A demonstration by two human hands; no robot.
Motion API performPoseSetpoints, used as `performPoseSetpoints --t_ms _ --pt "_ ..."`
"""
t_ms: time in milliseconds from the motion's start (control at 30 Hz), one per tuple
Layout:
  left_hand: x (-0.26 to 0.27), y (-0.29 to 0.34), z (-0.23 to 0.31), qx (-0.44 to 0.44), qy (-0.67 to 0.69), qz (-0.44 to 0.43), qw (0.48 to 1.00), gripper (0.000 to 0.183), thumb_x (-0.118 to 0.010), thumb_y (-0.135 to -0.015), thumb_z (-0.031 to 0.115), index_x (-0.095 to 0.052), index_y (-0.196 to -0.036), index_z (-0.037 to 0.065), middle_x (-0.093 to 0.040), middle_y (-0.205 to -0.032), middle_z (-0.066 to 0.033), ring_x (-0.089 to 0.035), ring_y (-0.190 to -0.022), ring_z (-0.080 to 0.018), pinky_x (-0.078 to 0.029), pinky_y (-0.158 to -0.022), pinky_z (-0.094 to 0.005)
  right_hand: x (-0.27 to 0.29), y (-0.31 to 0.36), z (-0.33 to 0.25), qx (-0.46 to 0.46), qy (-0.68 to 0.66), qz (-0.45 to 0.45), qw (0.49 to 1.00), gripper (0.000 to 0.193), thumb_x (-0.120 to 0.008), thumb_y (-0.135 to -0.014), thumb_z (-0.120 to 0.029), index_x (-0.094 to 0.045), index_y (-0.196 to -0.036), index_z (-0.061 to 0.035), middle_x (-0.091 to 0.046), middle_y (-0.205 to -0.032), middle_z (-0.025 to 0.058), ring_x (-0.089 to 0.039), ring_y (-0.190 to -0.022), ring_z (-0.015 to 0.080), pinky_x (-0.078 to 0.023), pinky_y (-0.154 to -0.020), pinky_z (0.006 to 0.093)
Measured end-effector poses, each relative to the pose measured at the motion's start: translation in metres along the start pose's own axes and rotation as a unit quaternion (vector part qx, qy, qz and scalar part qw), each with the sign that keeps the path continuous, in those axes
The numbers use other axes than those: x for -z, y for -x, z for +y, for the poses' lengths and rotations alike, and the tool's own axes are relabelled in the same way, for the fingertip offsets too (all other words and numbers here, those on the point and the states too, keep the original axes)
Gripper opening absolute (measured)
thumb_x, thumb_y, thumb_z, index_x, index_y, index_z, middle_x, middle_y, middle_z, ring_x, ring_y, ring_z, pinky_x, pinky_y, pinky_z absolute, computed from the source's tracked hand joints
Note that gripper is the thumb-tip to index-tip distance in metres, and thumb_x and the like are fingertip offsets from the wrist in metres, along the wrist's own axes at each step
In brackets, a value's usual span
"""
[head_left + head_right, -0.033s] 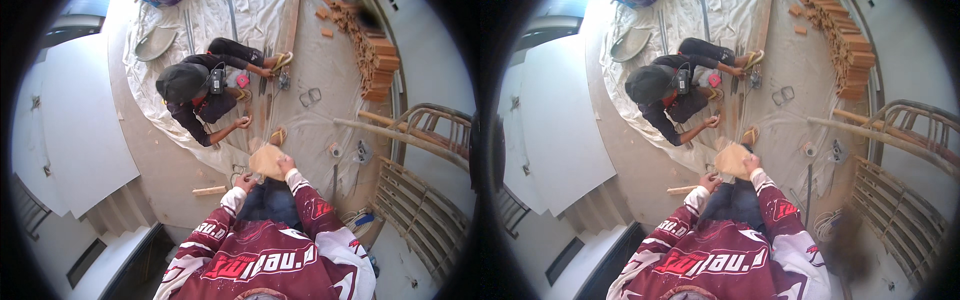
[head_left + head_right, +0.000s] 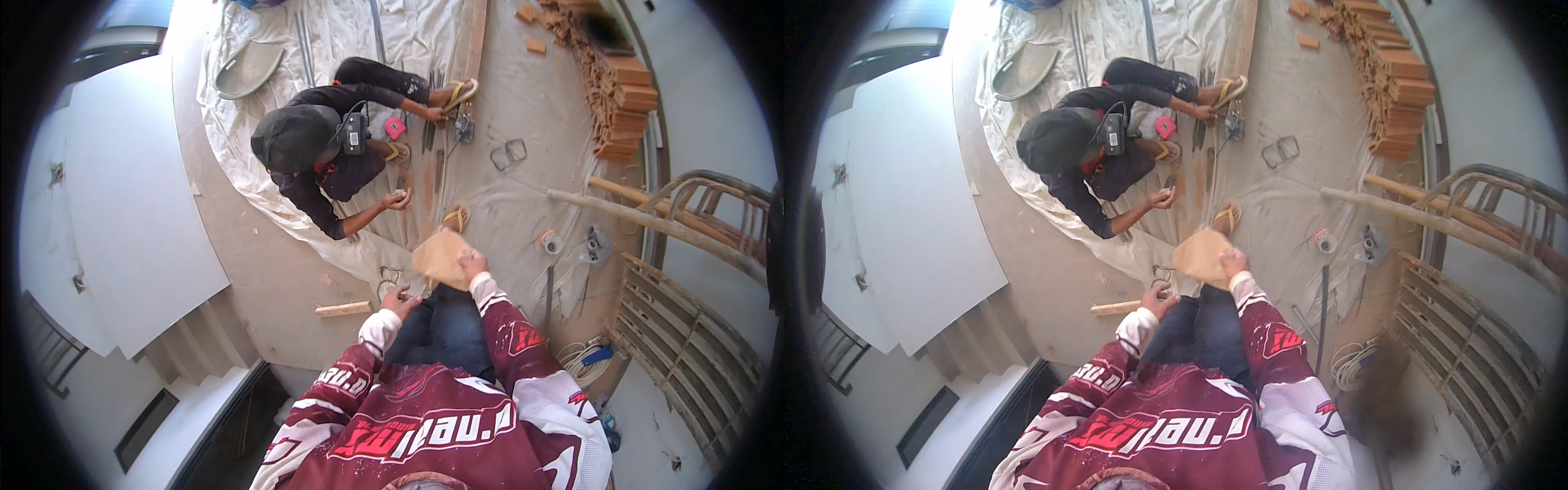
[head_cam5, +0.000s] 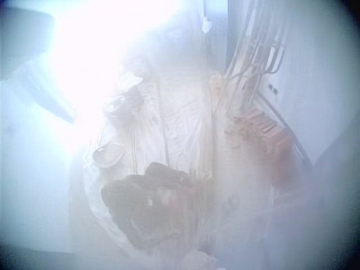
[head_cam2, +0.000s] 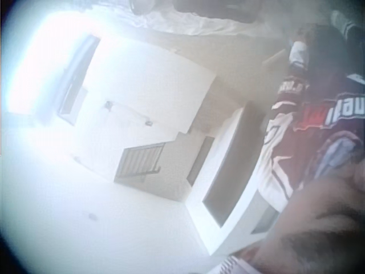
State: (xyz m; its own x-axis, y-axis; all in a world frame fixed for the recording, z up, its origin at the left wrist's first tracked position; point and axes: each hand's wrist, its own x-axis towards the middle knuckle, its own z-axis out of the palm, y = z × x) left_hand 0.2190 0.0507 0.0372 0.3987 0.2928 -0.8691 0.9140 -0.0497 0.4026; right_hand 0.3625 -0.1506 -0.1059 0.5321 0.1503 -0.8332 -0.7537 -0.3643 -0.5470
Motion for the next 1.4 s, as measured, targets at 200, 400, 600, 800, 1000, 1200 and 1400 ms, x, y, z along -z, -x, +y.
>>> performPoseSetpoints --t_ms 200,400,600,800,1000,1200,1400 --pt "0.035 0.048 0.012 -0.018 -0.267 -0.115 0.957 0.06 -0.071 -0.08 0.044 -0.057 -0.126 0.007 -0.061 -0.117 -0.0222 -0.057 -0.111 -0.0373 -0.045 -0.095 -0.0431 0.111 -0.125 0.142 -0.127 0.2 0.237 0.942 0.054 -0.071 -0.078 -0.031 -0.059 -0.113 0.0082 -0.066 -0.109 0.0184 -0.063 -0.1 0.032 -0.049 -0.087 0.0384" --pt "0.073 0.111 0.014 -0.057 -0.418 -0.208 0.882 0.028 -0.071 -0.078 0.032 -0.072 -0.096 0.011 -0.059 -0.115 -0.02 -0.054 -0.104 -0.04 -0.045 -0.092 -0.0468 0.072 -0.191 0.123 -0.142 0.318 0.286 0.893 0.056 -0.06 -0.085 -0.043 -0.057 -0.124 -0.0026 -0.054 -0.13 0.0236 -0.054 -0.115 0.0432 -0.042 -0.1 0.0458" --pt "0.071 0.138 -0.013 0.197 -0.475 -0.155 0.844 0.035 -0.054 -0.092 0.043 -0.057 -0.085 0.009 -0.065 -0.079 -0.0232 -0.063 -0.073 -0.0466 -0.048 -0.065 -0.0562 -0.081 -0.299 0.041 -0.079 -0.067 -0.1 0.99 0.049 -0.046 -0.092 -0.054 -0.063 -0.107 -0.0105 -0.062 -0.095 0.0091 -0.058 -0.09 0.0247 -0.045 -0.078 0.0447" --pt "0.086 0.161 -0.009 0.335 -0.411 -0.069 0.845 0.046 -0.051 -0.09 0.053 -0.066 -0.087 0.01 -0.066 -0.078 -0.0223 -0.065 -0.08 -0.0418 -0.05 -0.069 -0.0512 -0.138 -0.305 -0.05 -0.305 -0.349 -0.185 0.866 0.041 -0.047 -0.091 -0.054 -0.059 -0.101 -0.0165 -0.059 -0.091 0.0026 -0.057 -0.087 0.0209 -0.038 -0.088 0.0554" --pt "0.093 0.152 0.0 0.323 -0.412 -0.047 0.851 0.046 -0.052 -0.09 0.053 -0.067 -0.087 0.01 -0.066 -0.079 -0.0224 -0.065 -0.081 -0.0418 -0.05 -0.069 -0.0509 -0.169 -0.361 -0.021 -0.26 -0.538 -0.296 0.745 0.022 -0.054 -0.087 -0.034 -0.055 -0.085 -0.0123 -0.06 -0.078 0.0049 -0.06 -0.072 0.0211 -0.049 -0.067 0.0392" --pt "0.105 0.13 -0.005 0.292 -0.405 -0.033 0.866 0.046 -0.052 -0.09 0.053 -0.068 -0.088 0.01 -0.066 -0.08 -0.0225 -0.065 -0.081 -0.0418 -0.05 -0.069 -0.0506 -0.172 -0.336 -0.057 -0.264 -0.452 -0.213 0.825 0.015 -0.052 -0.087 -0.022 -0.051 -0.076 -0.012 -0.053 -0.063 0.0042 -0.054 -0.058 0.0221 -0.048 -0.056 0.0358" --pt "0.166 0.104 0.015 0.219 -0.439 -0.067 0.869 0.046 -0.052 -0.089 0.054 -0.068 -0.089 0.01 -0.066 -0.08 -0.0226 -0.065 -0.082 -0.0419 -0.05 -0.069 -0.0503 -0.171 -0.292 0.024 -0.251 -0.421 -0.164 0.856 0.022 -0.05 -0.091 -0.02 -0.048 -0.072 -0.0093 -0.047 -0.057 0.0053 -0.044 -0.043 0.0217 -0.038 -0.042 0.0381"
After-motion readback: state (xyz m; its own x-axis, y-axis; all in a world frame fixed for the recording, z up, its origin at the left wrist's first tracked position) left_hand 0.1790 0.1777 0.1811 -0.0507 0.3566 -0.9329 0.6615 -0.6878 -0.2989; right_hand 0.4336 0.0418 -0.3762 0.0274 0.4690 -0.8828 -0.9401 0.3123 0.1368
